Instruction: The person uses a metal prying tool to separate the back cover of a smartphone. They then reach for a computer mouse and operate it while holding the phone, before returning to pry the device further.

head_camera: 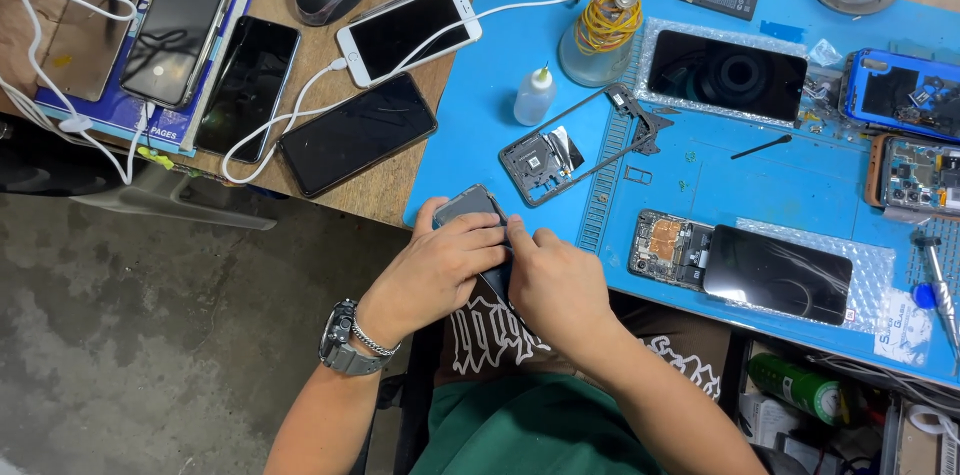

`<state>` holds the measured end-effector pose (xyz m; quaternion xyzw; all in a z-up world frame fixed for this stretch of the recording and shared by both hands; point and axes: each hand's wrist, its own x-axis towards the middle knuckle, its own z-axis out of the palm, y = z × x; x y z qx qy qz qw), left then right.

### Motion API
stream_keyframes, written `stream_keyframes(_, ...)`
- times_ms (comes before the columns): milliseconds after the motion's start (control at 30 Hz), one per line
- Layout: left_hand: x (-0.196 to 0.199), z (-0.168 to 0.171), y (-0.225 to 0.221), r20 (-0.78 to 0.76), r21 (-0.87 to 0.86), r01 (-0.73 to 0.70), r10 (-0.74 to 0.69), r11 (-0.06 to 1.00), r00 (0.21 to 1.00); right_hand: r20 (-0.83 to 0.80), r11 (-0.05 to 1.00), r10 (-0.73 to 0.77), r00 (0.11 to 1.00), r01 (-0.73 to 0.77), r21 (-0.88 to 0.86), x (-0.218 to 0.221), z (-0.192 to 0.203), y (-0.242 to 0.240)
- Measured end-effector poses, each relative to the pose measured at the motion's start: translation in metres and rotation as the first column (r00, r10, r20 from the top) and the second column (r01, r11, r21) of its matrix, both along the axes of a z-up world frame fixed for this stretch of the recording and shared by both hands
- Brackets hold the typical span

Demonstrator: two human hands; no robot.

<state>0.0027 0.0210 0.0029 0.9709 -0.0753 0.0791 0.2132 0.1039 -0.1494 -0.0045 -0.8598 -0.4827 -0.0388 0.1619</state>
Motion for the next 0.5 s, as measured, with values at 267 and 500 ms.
stream_keyframes(267,0.0,0.003,0.001,0.012,0.029,0.008,-0.009,1.0,1.0,0.021,1.0,0.001,1.0,-0.002,0.03,0.005,-0.011,0.006)
stream_keyframes(500,-0.003,0.005,-0.004,0.062,0.036,-0.003,0.001,0.999,0.998,0.058,0.994,-0.005,0.998,-0.002,0.108,-0.005,0.015,-0.005)
